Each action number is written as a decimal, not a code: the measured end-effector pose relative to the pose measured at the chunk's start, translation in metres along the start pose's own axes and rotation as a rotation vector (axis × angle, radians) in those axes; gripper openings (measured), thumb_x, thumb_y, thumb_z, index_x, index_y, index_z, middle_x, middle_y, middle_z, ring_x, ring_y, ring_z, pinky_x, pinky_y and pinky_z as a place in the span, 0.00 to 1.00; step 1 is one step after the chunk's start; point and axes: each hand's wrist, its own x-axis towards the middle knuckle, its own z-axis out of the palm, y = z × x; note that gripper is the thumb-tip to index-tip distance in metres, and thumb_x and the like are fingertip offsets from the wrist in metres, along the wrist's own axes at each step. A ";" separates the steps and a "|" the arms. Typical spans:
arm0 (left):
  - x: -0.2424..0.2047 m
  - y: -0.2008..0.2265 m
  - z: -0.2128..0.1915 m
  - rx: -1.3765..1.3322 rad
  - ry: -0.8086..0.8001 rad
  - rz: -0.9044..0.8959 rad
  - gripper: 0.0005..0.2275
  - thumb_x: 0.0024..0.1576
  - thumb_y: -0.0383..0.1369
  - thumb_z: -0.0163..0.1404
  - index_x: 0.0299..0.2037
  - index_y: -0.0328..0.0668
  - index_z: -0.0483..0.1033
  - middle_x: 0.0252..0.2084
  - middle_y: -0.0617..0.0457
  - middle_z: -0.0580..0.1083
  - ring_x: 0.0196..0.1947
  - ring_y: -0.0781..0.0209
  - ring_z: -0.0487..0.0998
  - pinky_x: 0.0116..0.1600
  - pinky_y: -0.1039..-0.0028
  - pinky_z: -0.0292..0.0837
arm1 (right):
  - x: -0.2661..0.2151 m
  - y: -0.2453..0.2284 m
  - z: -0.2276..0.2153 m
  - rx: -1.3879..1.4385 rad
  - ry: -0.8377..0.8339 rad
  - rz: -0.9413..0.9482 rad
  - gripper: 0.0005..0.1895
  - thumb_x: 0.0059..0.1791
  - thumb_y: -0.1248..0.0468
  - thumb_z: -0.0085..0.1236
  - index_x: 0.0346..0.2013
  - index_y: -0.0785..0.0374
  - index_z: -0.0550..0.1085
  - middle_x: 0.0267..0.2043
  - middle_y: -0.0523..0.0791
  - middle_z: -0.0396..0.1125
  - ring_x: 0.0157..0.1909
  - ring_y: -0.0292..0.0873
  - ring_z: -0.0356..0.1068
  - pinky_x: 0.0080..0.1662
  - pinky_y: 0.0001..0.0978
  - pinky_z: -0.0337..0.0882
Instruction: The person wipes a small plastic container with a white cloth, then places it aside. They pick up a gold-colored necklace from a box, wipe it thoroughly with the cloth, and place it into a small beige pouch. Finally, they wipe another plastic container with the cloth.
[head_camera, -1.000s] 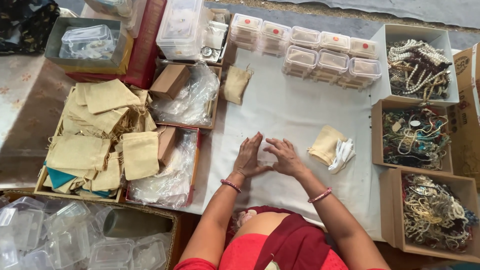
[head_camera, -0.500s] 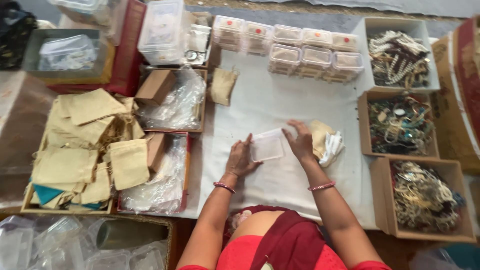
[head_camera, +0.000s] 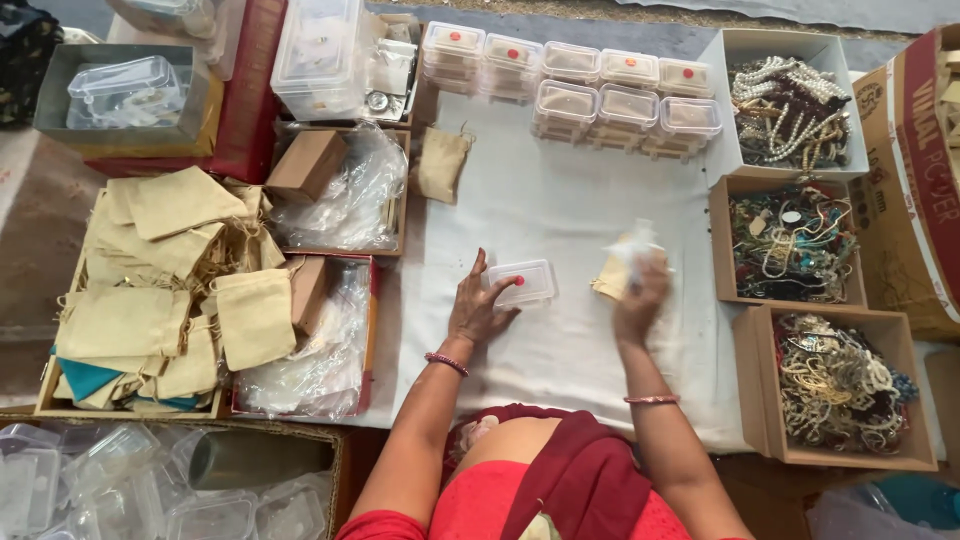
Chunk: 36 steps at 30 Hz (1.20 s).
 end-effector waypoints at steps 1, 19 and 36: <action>0.000 -0.001 0.003 -0.022 0.026 -0.001 0.35 0.38 0.44 0.69 0.60 0.69 0.68 0.72 0.33 0.55 0.64 0.42 0.67 0.64 0.59 0.64 | 0.000 -0.021 0.006 -0.039 -0.137 -0.254 0.25 0.50 0.79 0.48 0.60 0.59 0.75 0.70 0.48 0.63 0.71 0.55 0.60 0.70 0.46 0.61; -0.008 -0.008 0.010 -0.098 -0.037 -0.109 0.57 0.37 0.37 0.71 0.76 0.47 0.43 0.55 0.42 0.70 0.57 0.42 0.71 0.65 0.57 0.62 | -0.028 -0.128 0.022 -0.526 -0.576 -0.749 0.28 0.42 0.67 0.53 0.58 0.56 0.75 0.63 0.47 0.66 0.58 0.46 0.66 0.48 0.47 0.63; -0.010 -0.013 0.017 -0.093 0.006 -0.102 0.45 0.50 0.31 0.59 0.77 0.47 0.43 0.54 0.44 0.71 0.55 0.46 0.72 0.65 0.56 0.63 | -0.062 -0.156 0.018 -0.211 -0.753 -0.796 0.32 0.43 0.72 0.49 0.63 0.68 0.69 0.65 0.51 0.65 0.59 0.51 0.66 0.55 0.43 0.64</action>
